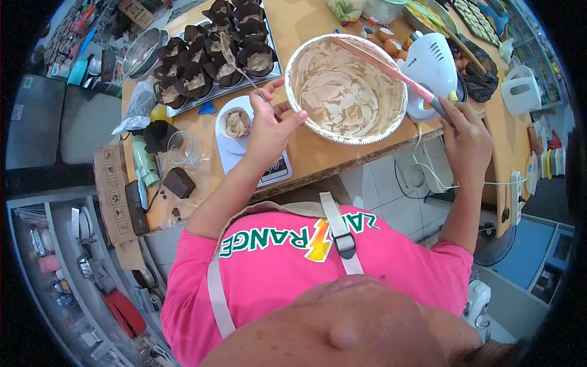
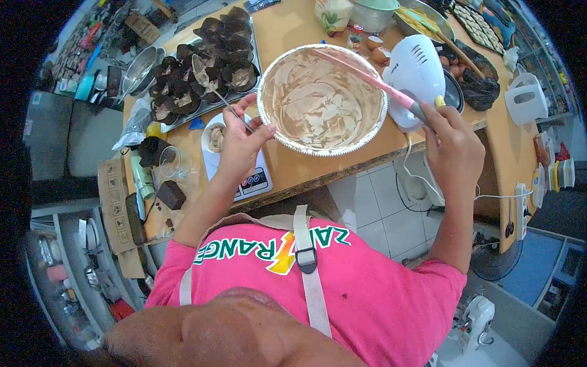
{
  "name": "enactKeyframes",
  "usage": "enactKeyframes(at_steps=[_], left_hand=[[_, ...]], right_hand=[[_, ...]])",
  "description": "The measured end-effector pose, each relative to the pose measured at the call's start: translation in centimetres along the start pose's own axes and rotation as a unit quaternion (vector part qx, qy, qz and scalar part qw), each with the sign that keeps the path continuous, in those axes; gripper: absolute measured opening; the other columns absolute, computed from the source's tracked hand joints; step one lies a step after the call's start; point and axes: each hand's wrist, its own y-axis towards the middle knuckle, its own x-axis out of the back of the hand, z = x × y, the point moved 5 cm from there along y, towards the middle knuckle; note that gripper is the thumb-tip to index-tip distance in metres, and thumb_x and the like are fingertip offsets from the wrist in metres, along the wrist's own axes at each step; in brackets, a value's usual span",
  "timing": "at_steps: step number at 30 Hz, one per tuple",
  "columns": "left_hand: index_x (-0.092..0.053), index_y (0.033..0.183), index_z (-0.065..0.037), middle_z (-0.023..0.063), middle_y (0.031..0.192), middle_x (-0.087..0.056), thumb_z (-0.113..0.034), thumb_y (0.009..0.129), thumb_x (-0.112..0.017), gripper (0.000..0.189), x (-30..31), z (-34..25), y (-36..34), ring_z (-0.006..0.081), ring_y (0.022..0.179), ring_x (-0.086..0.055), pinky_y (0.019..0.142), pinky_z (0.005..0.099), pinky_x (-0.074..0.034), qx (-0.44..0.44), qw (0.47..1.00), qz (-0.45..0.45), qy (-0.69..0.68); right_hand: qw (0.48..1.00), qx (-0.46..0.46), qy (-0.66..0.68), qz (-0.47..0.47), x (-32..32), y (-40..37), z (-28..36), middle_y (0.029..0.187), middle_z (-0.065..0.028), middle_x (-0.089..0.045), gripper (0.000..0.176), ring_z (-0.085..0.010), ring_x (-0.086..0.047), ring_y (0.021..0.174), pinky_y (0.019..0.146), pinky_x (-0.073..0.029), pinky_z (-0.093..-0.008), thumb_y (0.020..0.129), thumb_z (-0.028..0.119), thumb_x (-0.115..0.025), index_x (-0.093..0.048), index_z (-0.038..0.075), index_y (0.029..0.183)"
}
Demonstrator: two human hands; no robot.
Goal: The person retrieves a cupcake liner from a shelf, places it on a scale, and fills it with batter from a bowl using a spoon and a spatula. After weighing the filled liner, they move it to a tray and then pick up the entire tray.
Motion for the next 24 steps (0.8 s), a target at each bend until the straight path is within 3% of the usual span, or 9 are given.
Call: enactKeyframes(at_steps=[5,7,24], left_hand=[[-0.023,0.118,-0.007,0.0109,0.135,-0.032,0.005,0.081,-0.065,0.057,0.8,0.0,0.5,0.0201,0.109,-0.052,0.083,0.0335,-0.056,0.013,1.0,0.009,-0.014],[-0.021,0.104,-0.008,0.014,0.136,-0.03,0.008,0.079,-0.065,0.053,0.9,0.0,0.8,0.017,0.102,-0.05,0.084,0.0315,-0.056,0.038,0.999,0.018,0.005],[-0.024,0.106,-0.009,0.0117,0.136,-0.031,0.009,0.078,-0.063,0.052,1.3,-1.2,1.4,0.0169,0.097,-0.05,0.077,0.0312,-0.054,0.057,0.998,0.038,-0.003]], right_hand=[[1.0,0.008,0.004,0.0,-0.5,-0.2,0.4,0.092,-0.001,-0.063,0.034,-0.022,-0.064,0.079,0.066,-0.051,-0.0341,0.078,0.011,-0.068,-0.068,0.019,0.111],[0.999,0.012,0.036,-0.011,-0.8,-0.4,0.3,0.091,-0.0012,-0.063,0.034,-0.022,-0.064,0.079,0.066,-0.051,-0.0341,0.078,0.01,-0.067,-0.068,0.018,0.111],[0.994,0.016,0.102,0.017,-2.1,-0.4,1.1,0.093,-0.0031,-0.065,0.032,-0.0238,-0.065,0.08,0.068,-0.051,-0.0351,0.078,0.013,-0.069,-0.069,0.017,0.11]])
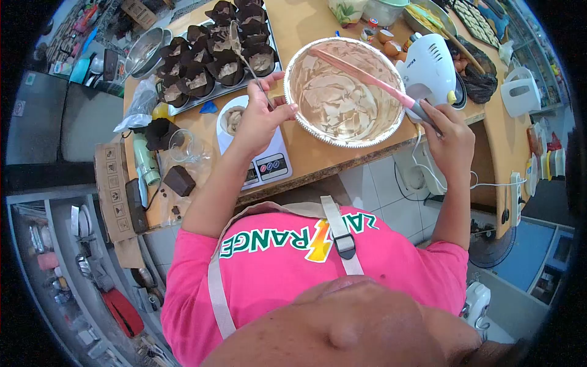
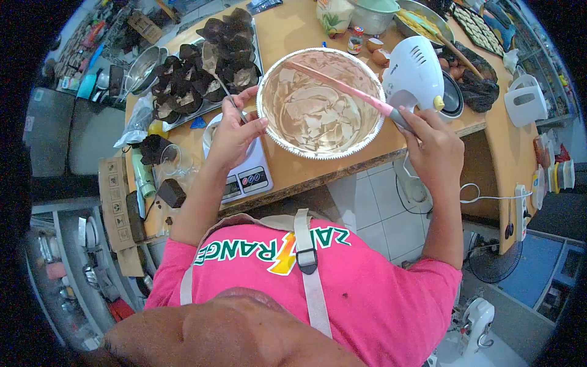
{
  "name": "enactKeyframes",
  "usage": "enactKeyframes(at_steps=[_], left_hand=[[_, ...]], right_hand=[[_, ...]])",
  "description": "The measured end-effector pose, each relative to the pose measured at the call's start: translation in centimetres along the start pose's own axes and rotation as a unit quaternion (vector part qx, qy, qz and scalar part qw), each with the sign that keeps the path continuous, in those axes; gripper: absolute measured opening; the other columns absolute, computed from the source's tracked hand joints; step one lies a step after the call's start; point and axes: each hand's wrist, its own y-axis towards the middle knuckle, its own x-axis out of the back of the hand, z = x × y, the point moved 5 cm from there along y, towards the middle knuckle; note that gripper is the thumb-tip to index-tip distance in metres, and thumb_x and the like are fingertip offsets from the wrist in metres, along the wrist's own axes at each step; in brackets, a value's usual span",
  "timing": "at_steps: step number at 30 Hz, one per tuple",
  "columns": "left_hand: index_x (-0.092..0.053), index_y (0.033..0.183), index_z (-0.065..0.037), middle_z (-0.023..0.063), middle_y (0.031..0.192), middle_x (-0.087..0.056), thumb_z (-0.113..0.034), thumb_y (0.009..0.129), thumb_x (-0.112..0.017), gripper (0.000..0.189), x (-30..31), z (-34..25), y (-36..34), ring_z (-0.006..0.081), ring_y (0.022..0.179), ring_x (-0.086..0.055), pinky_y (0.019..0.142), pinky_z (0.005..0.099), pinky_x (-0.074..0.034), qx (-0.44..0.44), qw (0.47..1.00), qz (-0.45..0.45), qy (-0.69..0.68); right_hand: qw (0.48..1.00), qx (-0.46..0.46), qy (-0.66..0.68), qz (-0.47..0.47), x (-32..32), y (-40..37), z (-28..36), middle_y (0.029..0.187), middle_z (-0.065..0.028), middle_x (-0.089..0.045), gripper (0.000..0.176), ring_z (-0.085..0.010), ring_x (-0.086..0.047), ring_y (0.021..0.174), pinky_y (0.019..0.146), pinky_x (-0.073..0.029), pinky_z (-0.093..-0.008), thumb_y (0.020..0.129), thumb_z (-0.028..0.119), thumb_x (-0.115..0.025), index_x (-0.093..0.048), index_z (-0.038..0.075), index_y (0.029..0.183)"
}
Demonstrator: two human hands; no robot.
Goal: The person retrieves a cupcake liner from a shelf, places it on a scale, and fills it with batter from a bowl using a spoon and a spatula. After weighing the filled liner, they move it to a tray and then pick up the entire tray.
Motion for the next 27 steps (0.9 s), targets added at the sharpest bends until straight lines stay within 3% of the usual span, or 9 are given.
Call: enactKeyframes(at_steps=[8,17,19,23,25,27], left_hand=[[-0.024,0.106,-0.011,0.0105,0.137,-0.033,0.007,0.079,-0.063,0.051,0.7,-0.2,0.7,0.0156,0.095,-0.05,0.074,0.0305,-0.053,0.011,1.0,0.029,-0.002],[-0.024,0.105,-0.011,0.0116,0.139,-0.034,0.007,0.081,-0.062,0.048,1.2,-0.8,2.0,0.0176,0.098,-0.055,0.075,0.0306,-0.053,0.036,0.997,0.067,0.003],[-0.03,0.11,-0.009,0.0116,0.141,-0.035,0.003,0.081,-0.063,0.046,1.5,-0.6,2.4,0.0196,0.111,-0.053,0.085,0.0351,-0.051,0.033,0.995,0.088,0.013],[-0.025,0.105,-0.01,0.0129,0.137,-0.037,0.004,0.081,-0.064,0.048,1.3,-1.1,2.3,0.0198,0.104,-0.054,0.08,0.033,-0.053,0.027,0.995,0.09,0.011],[-0.025,0.105,-0.01,0.014,0.134,-0.038,0.002,0.08,-0.068,0.051,1.8,-0.8,1.7,0.0226,0.109,-0.052,0.083,0.0345,-0.053,0.019,0.999,0.0,0.035],[-0.025,0.105,-0.01,0.0144,0.133,-0.038,0.001,0.079,-0.069,0.053,1.4,-0.5,0.6,0.0238,0.111,-0.05,0.085,0.0349,-0.052,-0.005,0.999,-0.009,0.039]], right_hand=[[0.999,0.0,0.031,0.02,0.0,-0.1,0.0,0.094,-0.0034,-0.065,0.032,-0.024,-0.065,0.08,0.068,-0.051,-0.0353,0.077,0.012,-0.069,-0.069,0.016,0.109],[0.996,0.068,0.039,0.032,0.4,0.3,0.2,0.09,-0.0022,-0.063,0.035,-0.0239,-0.063,0.076,0.064,-0.049,-0.0356,0.075,0.011,-0.069,-0.068,0.017,0.11],[0.995,0.091,0.019,0.029,0.7,0.3,0.5,0.089,-0.0024,-0.063,0.034,-0.0238,-0.063,0.075,0.064,-0.049,-0.0351,0.075,0.011,-0.069,-0.069,0.017,0.108],[0.996,0.079,0.024,0.03,1.3,0.1,0.2,0.089,-0.0024,-0.063,0.033,-0.0235,-0.063,0.075,0.064,-0.049,-0.0348,0.075,0.011,-0.07,-0.07,0.017,0.107],[0.998,0.052,0.013,0.025,1.6,-0.1,-0.2,0.089,-0.0025,-0.063,0.033,-0.0234,-0.063,0.077,0.065,-0.049,-0.0344,0.074,0.011,-0.07,-0.07,0.017,0.107],[0.999,0.045,0.007,0.015,1.5,-0.1,-0.7,0.089,-0.0025,-0.064,0.034,-0.0233,-0.063,0.077,0.065,-0.049,-0.0343,0.074,0.011,-0.07,-0.07,0.016,0.107]])
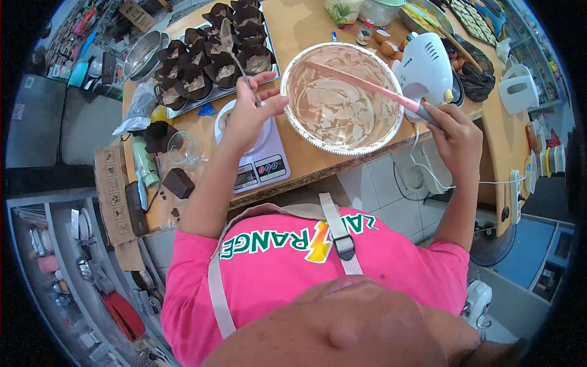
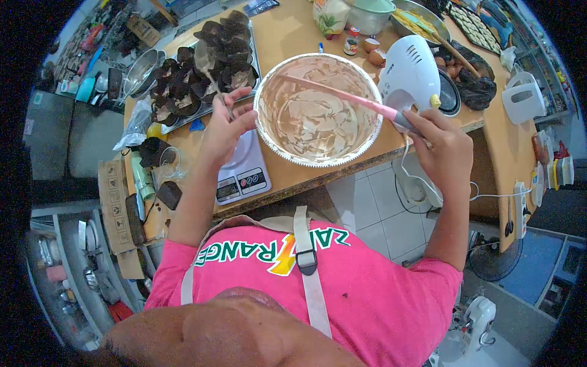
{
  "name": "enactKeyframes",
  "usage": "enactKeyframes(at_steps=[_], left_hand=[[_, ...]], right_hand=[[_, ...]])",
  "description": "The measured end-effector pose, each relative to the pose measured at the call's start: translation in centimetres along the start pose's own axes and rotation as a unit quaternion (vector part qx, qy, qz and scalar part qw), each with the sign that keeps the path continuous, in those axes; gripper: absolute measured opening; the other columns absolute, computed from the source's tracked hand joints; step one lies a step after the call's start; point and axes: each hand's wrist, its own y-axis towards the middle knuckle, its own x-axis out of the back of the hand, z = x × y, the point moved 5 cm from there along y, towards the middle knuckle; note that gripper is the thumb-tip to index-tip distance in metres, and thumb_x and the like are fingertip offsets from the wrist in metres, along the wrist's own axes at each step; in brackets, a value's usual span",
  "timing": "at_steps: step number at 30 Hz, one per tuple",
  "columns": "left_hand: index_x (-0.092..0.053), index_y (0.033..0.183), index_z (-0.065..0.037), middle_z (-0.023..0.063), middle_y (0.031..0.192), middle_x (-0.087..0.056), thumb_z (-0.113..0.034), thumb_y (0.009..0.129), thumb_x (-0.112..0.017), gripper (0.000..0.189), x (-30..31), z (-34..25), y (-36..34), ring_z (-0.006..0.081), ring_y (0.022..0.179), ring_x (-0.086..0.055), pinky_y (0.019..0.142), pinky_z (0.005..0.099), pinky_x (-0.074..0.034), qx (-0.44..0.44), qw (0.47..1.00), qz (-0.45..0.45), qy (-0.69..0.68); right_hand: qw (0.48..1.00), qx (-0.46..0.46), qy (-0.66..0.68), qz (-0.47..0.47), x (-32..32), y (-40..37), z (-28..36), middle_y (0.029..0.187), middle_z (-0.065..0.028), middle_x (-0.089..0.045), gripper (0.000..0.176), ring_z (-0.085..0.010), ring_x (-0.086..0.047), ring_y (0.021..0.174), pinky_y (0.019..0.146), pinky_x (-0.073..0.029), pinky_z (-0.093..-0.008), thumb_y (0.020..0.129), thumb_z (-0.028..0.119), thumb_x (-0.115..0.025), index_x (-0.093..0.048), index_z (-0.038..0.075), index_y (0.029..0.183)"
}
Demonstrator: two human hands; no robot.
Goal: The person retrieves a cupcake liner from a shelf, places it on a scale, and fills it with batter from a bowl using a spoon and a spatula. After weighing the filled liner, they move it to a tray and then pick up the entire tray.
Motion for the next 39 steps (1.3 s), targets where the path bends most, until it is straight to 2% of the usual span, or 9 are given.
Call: enactKeyframes(at_steps=[4,11,13,19,23,28,32,39], left_hand=[[-0.026,0.104,-0.01,0.0147,0.131,-0.039,0.001,0.075,-0.074,0.058,-0.8,0.1,-1.5,0.0262,0.115,-0.047,0.091,0.0364,-0.049,-0.064,0.997,-0.004,0.051],[-0.026,0.101,-0.012,0.0127,0.13,-0.04,0.004,0.072,-0.074,0.058,-0.8,-0.6,-1.0,0.0215,0.107,-0.048,0.091,0.0346,-0.048,-0.035,0.999,0.014,0.028],[-0.026,0.1,-0.013,0.0125,0.13,-0.041,0.004,0.072,-0.073,0.058,-0.4,-0.7,-0.7,0.0211,0.107,-0.048,0.09,0.0344,-0.048,-0.023,0.999,0.022,0.025],[-0.027,0.097,-0.014,0.0129,0.131,-0.046,0.005,0.072,-0.071,0.054,0.8,-0.5,0.3,0.0206,0.105,-0.048,0.088,0.0355,-0.047,-0.013,0.999,0.045,0.014],[-0.027,0.096,-0.014,0.0143,0.132,-0.046,0.005,0.073,-0.069,0.052,0.5,-1.0,0.2,0.0209,0.104,-0.049,0.087,0.0361,-0.047,0.002,0.999,0.046,-0.013],[-0.026,0.095,-0.013,0.0159,0.132,-0.045,0.006,0.073,-0.067,0.05,0.8,-0.6,0.4,0.0207,0.102,-0.051,0.086,0.0356,-0.048,-0.016,0.999,0.047,0.006],[-0.027,0.095,-0.013,0.0164,0.132,-0.046,0.006,0.073,-0.067,0.049,0.7,-0.8,0.4,0.02,0.1,-0.052,0.085,0.034,-0.049,-0.013,0.999,0.044,0.015],[-0.026,0.095,-0.012,0.0164,0.132,-0.046,0.006,0.074,-0.066,0.048,0.8,-1.3,0.8,0.0195,0.1,-0.052,0.085,0.0329,-0.049,0.007,0.998,0.056,0.02]], right_hand=[[1.0,-0.024,-0.001,-0.002,-0.4,0.2,0.0,0.09,-0.0025,-0.065,0.036,-0.0231,-0.064,0.078,0.066,-0.05,-0.0342,0.073,0.009,-0.071,-0.07,0.016,0.108],[1.0,0.01,0.008,-0.001,-0.7,0.7,0.4,0.09,-0.002,-0.064,0.035,-0.0225,-0.063,0.078,0.066,-0.049,-0.0342,0.073,0.009,-0.07,-0.07,0.016,0.108],[0.999,0.043,-0.026,0.002,-0.4,0.8,1.1,0.088,-0.0019,-0.063,0.034,-0.022,-0.063,0.077,0.064,-0.049,-0.0344,0.073,0.009,-0.07,-0.07,0.016,0.107],[0.997,0.064,-0.041,0.011,-0.6,0.6,1.0,0.089,-0.001,-0.062,0.036,-0.0215,-0.062,0.075,0.062,-0.048,-0.0345,0.073,0.01,-0.069,-0.069,0.018,0.108],[0.997,0.058,-0.047,0.028,0.1,0.2,1.2,0.089,-0.0003,-0.062,0.037,-0.0213,-0.062,0.075,0.063,-0.048,-0.0344,0.074,0.01,-0.069,-0.069,0.019,0.109],[0.992,0.039,-0.115,-0.019,1.6,0.1,1.7,0.09,0.0014,-0.062,0.039,-0.0205,-0.062,0.077,0.065,-0.049,-0.0344,0.074,0.009,-0.068,-0.068,0.02,0.11],[0.991,0.039,-0.13,-0.009,1.3,0.4,1.8,0.091,0.0019,-0.062,0.038,-0.0201,-0.062,0.078,0.065,-0.049,-0.0339,0.074,0.008,-0.067,-0.068,0.021,0.11],[0.989,0.077,-0.123,-0.001,0.7,1.0,2.6,0.088,0.0018,-0.061,0.032,-0.0194,-0.061,0.076,0.066,-0.049,-0.0346,0.076,0.012,-0.066,-0.068,0.021,0.107]])
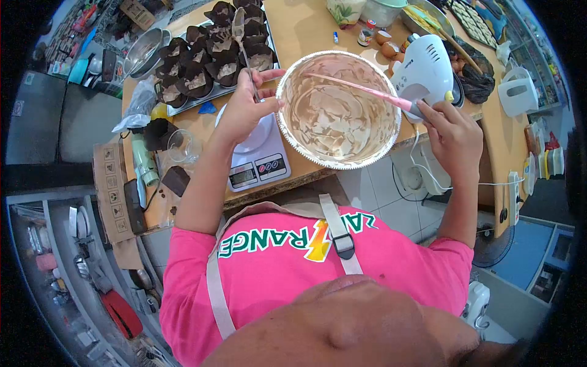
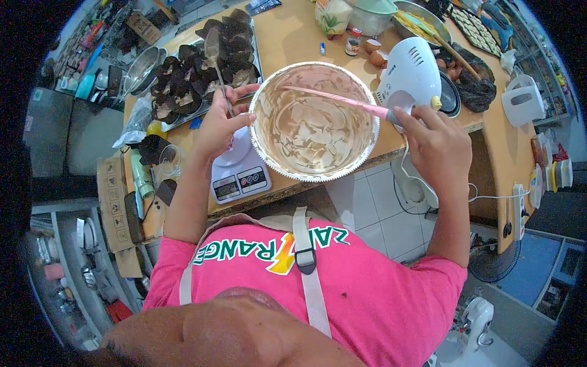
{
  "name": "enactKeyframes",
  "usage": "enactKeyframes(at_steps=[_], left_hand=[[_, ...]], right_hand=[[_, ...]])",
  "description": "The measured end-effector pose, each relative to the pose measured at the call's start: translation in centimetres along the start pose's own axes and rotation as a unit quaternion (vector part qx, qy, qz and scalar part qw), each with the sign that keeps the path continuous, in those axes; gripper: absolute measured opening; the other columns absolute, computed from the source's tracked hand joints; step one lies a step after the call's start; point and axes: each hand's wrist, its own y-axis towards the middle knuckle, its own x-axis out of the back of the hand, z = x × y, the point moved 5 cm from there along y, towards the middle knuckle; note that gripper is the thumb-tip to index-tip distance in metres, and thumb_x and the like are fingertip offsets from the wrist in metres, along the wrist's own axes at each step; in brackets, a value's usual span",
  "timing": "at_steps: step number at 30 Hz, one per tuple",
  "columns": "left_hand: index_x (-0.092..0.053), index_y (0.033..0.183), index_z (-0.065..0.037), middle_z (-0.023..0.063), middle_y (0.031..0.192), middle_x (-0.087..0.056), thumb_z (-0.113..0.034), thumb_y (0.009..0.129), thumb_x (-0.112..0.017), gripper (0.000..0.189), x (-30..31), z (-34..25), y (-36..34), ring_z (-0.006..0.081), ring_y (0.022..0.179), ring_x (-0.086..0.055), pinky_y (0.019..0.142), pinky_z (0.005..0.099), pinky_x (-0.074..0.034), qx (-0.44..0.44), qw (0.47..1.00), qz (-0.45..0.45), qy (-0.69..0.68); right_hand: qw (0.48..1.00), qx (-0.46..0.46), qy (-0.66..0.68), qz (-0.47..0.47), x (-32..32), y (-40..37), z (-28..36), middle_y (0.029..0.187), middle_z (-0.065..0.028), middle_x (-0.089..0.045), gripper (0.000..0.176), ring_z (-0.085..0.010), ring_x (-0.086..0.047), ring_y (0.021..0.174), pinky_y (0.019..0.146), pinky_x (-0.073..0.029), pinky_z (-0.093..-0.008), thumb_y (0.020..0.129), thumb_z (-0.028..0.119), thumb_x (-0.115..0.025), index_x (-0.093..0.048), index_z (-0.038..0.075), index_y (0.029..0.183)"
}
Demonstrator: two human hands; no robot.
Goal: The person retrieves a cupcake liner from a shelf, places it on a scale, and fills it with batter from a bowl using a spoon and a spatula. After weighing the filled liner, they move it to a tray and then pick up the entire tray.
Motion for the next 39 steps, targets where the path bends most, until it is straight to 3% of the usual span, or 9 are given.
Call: enactKeyframes(at_steps=[6,12,18,21,25,35,39], left_hand=[[-0.026,0.094,-0.012,0.0175,0.134,-0.046,0.007,0.075,-0.064,0.047,0.0,-0.6,0.5,0.019,0.102,-0.051,0.086,0.0326,-0.049,0.005,0.999,0.017,0.039],[-0.026,0.095,-0.012,0.0185,0.132,-0.046,0.007,0.076,-0.064,0.046,0.1,-0.1,0.6,0.02,0.104,-0.051,0.087,0.0347,-0.05,-0.01,0.999,0.042,-0.014],[-0.026,0.097,-0.011,0.0174,0.13,-0.044,0.0,0.078,-0.07,0.05,0.1,-0.1,-1.9,0.0257,0.111,-0.052,0.086,0.0368,-0.051,-0.03,0.998,-0.043,0.018],[-0.025,0.098,-0.011,0.0164,0.129,-0.045,0.0,0.077,-0.071,0.051,0.0,0.5,-2.6,0.0251,0.11,-0.052,0.083,0.0348,-0.052,-0.067,0.994,-0.024,0.078],[-0.025,0.098,-0.011,0.0152,0.13,-0.045,0.004,0.076,-0.069,0.052,-0.3,0.3,-2.7,0.0238,0.106,-0.052,0.081,0.0332,-0.052,-0.012,0.998,-0.031,0.052],[-0.024,0.095,-0.011,0.0156,0.129,-0.046,0.008,0.074,-0.066,0.051,0.2,0.3,-1.5,0.0228,0.104,-0.053,0.079,0.0321,-0.052,-0.012,0.999,-0.016,0.028],[-0.023,0.095,-0.011,0.0179,0.128,-0.046,0.009,0.074,-0.065,0.05,0.2,-0.1,-0.9,0.0221,0.101,-0.055,0.077,0.0318,-0.051,-0.017,1.0,0.017,0.011]], right_hand=[[0.999,0.027,-0.016,0.007,-0.3,0.4,0.6,0.084,0.0025,-0.059,0.029,-0.0174,-0.061,0.074,0.065,-0.048,-0.0345,0.078,0.014,-0.065,-0.068,0.023,0.105],[0.998,0.044,-0.041,0.021,-0.1,0.4,1.2,0.084,0.0038,-0.058,0.028,-0.0156,-0.061,0.075,0.065,-0.049,-0.0333,0.078,0.015,-0.064,-0.068,0.025,0.103],[0.997,0.03,-0.065,0.012,1.2,0.0,1.4,0.084,0.0035,-0.058,0.027,-0.0157,-0.061,0.075,0.065,-0.049,-0.0333,0.078,0.015,-0.064,-0.068,0.024,0.103],[0.997,0.024,-0.075,0.004,1.3,0.2,1.7,0.085,0.0037,-0.058,0.029,-0.0156,-0.06,0.075,0.064,-0.048,-0.033,0.076,0.013,-0.063,-0.068,0.024,0.103],[0.994,0.045,-0.093,0.028,0.9,0.3,2.4,0.089,0.0035,-0.06,0.033,-0.0163,-0.06,0.076,0.064,-0.048,-0.0325,0.076,0.011,-0.066,-0.068,0.02,0.107],[0.994,0.068,-0.082,0.034,-0.3,1.1,3.0,0.084,0.003,-0.056,0.033,-0.0162,-0.06,0.078,0.066,-0.048,-0.0355,0.075,0.01,-0.061,-0.067,0.024,0.104],[0.989,0.121,-0.085,0.031,0.3,2.4,3.3,0.082,0.0017,-0.057,0.028,-0.0169,-0.061,0.078,0.067,-0.049,-0.0346,0.076,0.01,-0.06,-0.067,0.023,0.1]])
